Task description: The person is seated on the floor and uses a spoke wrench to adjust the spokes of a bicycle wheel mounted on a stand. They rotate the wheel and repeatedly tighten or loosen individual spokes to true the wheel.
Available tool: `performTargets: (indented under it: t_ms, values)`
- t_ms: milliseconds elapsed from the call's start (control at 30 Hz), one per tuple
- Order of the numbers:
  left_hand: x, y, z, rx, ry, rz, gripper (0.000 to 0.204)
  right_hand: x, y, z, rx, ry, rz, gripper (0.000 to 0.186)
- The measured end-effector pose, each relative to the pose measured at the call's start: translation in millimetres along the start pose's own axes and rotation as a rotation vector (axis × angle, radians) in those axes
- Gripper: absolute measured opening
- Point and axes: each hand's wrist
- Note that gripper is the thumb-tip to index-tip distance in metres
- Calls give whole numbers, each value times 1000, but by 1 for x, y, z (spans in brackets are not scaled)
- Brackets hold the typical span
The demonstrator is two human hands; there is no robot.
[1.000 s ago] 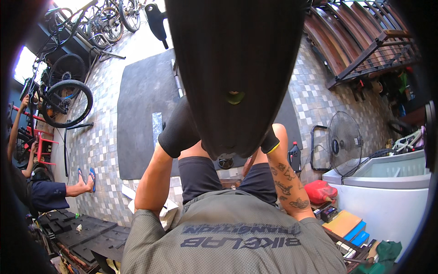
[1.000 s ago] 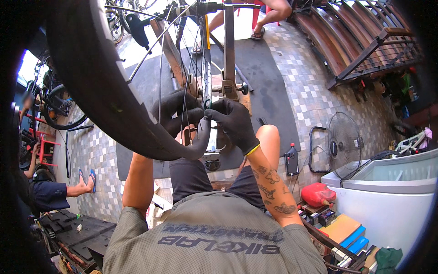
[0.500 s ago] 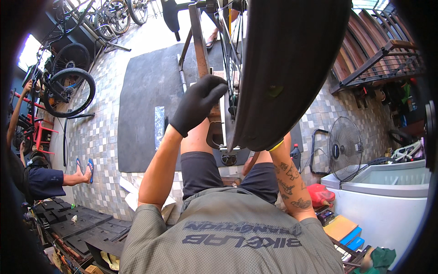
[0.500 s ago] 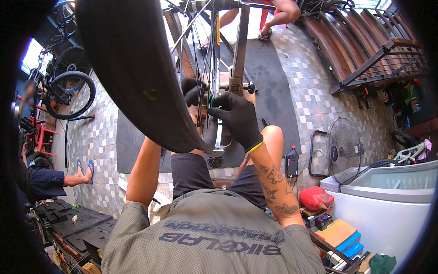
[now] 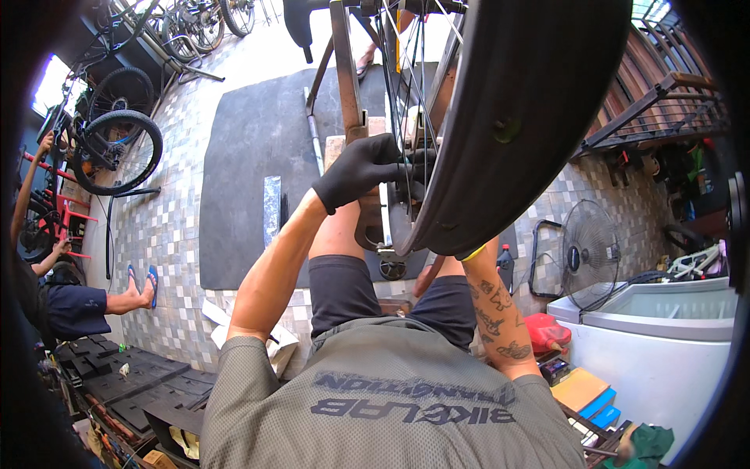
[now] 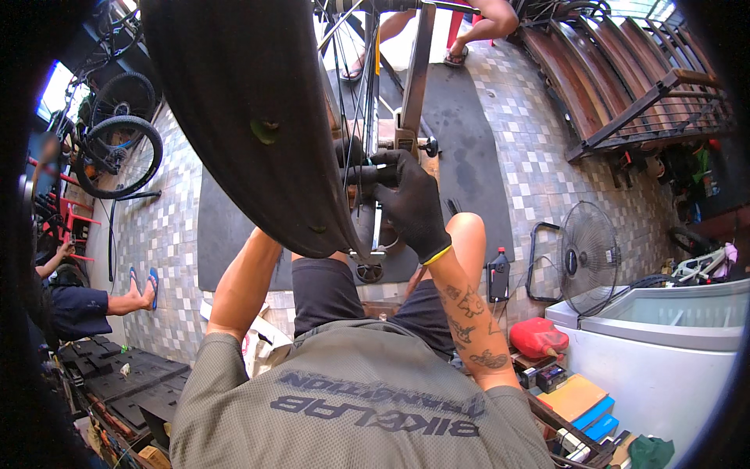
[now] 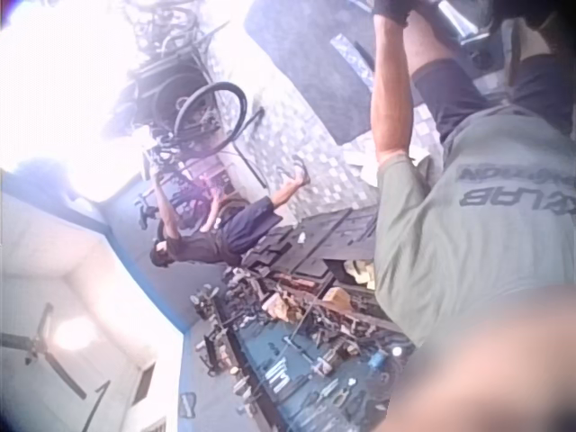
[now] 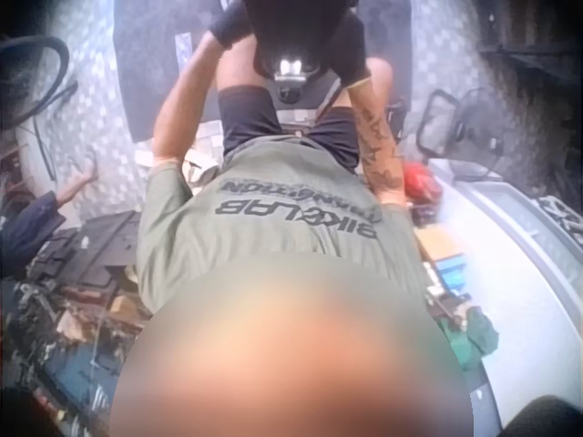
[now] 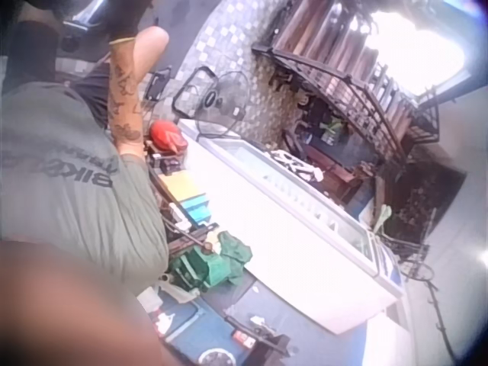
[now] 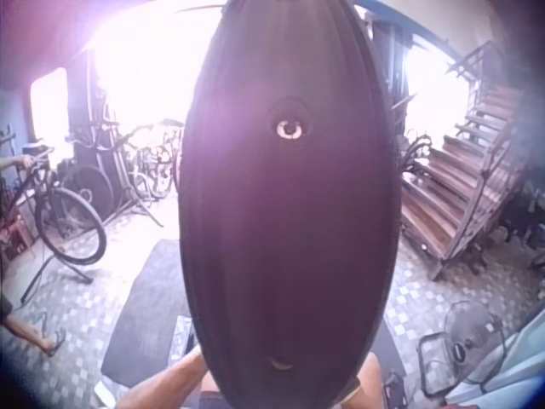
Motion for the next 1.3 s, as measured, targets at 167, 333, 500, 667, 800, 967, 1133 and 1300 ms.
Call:
performTargets:
  t_ms: [167, 333, 500, 667, 800, 967, 1133, 1300]
  values:
    - [28, 14, 9, -181, 376, 266, 40, -19, 15, -1, 149, 255, 77, 38]
    - [19, 5, 11, -265, 718, 314, 41, -25, 20, -5, 196, 426, 155, 38]
    - [10, 6, 21, -324, 692, 533, 36, -37, 29, -7, -65, 478, 100, 33]
    - [3, 7, 16, -248, 635, 470, 24, -67, 41, -6, -195, 372, 97, 23]
    - [-10, -4, 17, -219, 597, 398, 17, -58, 30, 0, -120, 393, 109, 20]
    - [-28, -16, 23, -160, 391, 404, 17, -28, 0, -10, -56, 504, 76, 20]
    - [-34, -15, 23, -157, 476, 462, 19, -29, 18, -6, 42, 164, 77, 21]
    - [-28, -13, 20, -150, 396, 439, 19, -3, 8, -8, -32, 23, -47, 22]
Point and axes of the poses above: each hand's wrist, its own y-axis towards the middle knuckle, its own z-axis out of the palm, x = y × z, and after that the axes turned 2 degrees about -x, right-handed
